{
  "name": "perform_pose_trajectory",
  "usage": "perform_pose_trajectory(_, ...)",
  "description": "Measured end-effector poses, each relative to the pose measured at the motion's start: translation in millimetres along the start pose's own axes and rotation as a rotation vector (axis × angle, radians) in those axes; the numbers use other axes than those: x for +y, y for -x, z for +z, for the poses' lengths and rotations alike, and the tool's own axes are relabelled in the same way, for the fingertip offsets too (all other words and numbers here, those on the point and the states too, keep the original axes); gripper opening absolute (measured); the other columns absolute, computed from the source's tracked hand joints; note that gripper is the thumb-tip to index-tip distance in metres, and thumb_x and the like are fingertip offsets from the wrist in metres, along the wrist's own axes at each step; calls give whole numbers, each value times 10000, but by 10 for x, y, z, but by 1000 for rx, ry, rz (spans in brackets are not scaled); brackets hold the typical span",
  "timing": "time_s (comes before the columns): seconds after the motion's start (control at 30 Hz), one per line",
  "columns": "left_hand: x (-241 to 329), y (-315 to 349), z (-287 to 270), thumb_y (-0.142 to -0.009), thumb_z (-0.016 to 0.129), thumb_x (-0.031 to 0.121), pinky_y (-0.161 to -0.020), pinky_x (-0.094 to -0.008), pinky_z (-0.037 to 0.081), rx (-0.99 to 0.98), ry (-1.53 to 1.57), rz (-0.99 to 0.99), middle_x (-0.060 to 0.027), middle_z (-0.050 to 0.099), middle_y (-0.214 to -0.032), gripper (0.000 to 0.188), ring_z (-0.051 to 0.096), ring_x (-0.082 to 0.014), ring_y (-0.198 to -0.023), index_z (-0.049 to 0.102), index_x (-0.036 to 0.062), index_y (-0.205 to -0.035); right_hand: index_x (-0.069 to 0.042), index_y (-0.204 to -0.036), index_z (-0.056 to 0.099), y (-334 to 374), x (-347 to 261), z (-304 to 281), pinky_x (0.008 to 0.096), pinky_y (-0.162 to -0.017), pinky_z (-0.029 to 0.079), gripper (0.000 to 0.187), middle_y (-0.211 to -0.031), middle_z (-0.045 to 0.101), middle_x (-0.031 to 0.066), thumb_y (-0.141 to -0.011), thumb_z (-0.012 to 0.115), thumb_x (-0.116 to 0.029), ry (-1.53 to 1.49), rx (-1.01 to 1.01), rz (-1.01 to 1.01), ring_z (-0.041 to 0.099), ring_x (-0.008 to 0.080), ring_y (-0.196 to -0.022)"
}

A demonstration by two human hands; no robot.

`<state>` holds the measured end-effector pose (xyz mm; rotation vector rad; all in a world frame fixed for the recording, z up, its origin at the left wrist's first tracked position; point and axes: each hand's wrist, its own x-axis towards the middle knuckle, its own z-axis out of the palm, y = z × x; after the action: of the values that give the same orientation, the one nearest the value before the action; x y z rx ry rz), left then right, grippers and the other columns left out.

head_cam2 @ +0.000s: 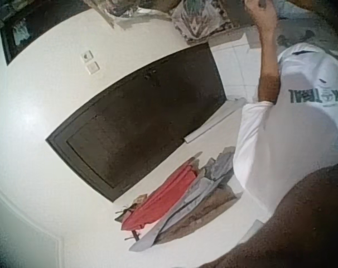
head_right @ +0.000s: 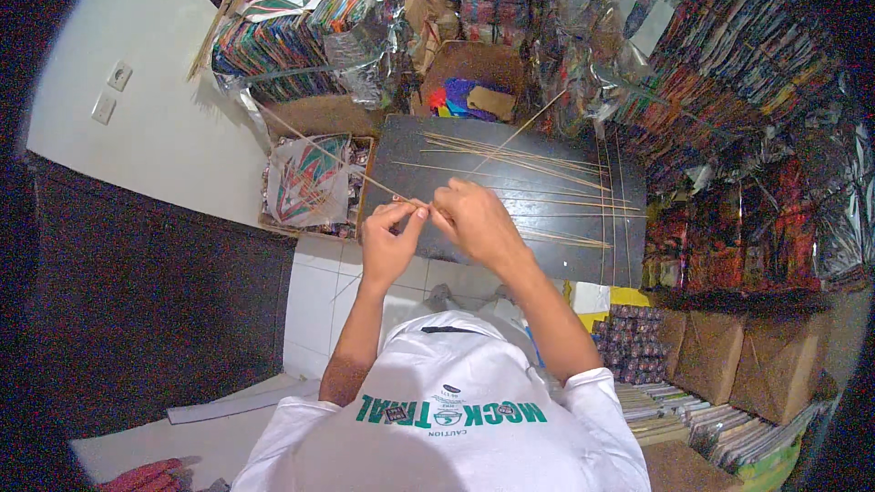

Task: The person assembles a kite frame by hand, using thin wooden sticks and a small red plastic connector. They align the sticks into a cross shape and secure them together with the connector, repeating the process to build the structure.

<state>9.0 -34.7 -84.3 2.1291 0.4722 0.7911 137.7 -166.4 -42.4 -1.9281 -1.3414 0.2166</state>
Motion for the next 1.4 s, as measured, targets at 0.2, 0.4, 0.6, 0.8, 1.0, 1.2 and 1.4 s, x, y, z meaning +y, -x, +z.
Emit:
perform_pose_trajectory(0.2, 125, -26, -83, -894, 699, 142, -827, -351, 505, -104, 3, -63, -113, 760, -945, 146, 678, -254, -875, 771, 35, -961, -27, -727, 508, 50, 79, 110, 489, -631, 450, 261, -722, 518, 157, -876, 686, -145, 5, 100, -83, 559, 384, -714)
perform_pose_trajectory(0.4, 24, 14, -62, -892, 706, 135, -765, -311, 476, -98, 109, -155, -94, 749, -877, 134, 654, -196, -773, 764, 24, -938, -41, -740, 523, 123, 118, 59, 455, -620, 443, 279, -720, 513, 135, -872, 723, -184, -70, 69, 59, 551, 365, -684)
perform_pose_trajectory(0.6, -45, 41, -65, -941, 665, 88, -721, -234, 454, -50, 359, -337, -44, 754, -950, 145, 579, -67, -787, 748, -15, -998, -41, -778, 584, 268, 8, 124, 446, -630, 460, 268, -742, 554, 127, -905, 705, -244, -131, 138, 114, 593, 355, -697)
perform_pose_trajectory(0.8, 22, -7, -91, -951, 648, 64, -829, -269, 488, -15, 502, -425, -89, 742, -1089, 142, 638, -106, -935, 743, -39, -976, -45, -912, 676, 416, -123, 305, 442, -702, 509, 182, -885, 659, 143, -922, 678, -228, -250, 65, 286, 650, 341, -792)
perform_pose_trajectory(1.0, -87, 25, -53, -956, 649, 72, -887, -284, 482, -20, 510, -419, -96, 735, -1115, 146, 635, -129, -1008, 738, -43, -967, -73, -1033, 713, 518, -132, 361, 428, -737, 521, 178, -927, 669, 119, -921, 669, -204, -228, 135, 316, 657, 321, -812)
perform_pose_trajectory(1.2, -118, 56, -71, -961, 656, 89, -854, -263, 486, -15, 485, -379, -60, 740, -1071, 153, 638, -102, -949, 744, -28, -1004, -77, -1136, 705, 497, -218, 202, 348, -713, 504, 242, -983, 664, 123, -903, 694, -140, 190, 493, 154, 625, 255, -744)
perform_pose_trajectory(1.4, -21, 109, 47, -965, 656, 92, -705, -221, 476, -157, 540, -401, -31, 729, -1072, 145, 616, -54, -850, 740, -4, -1033, -52, -1226, 635, 418, -74, 356, 406, -723, 515, 308, -1026, 674, 192, -926, 644, -121, -250, 318, 161, 663, 321, -814)
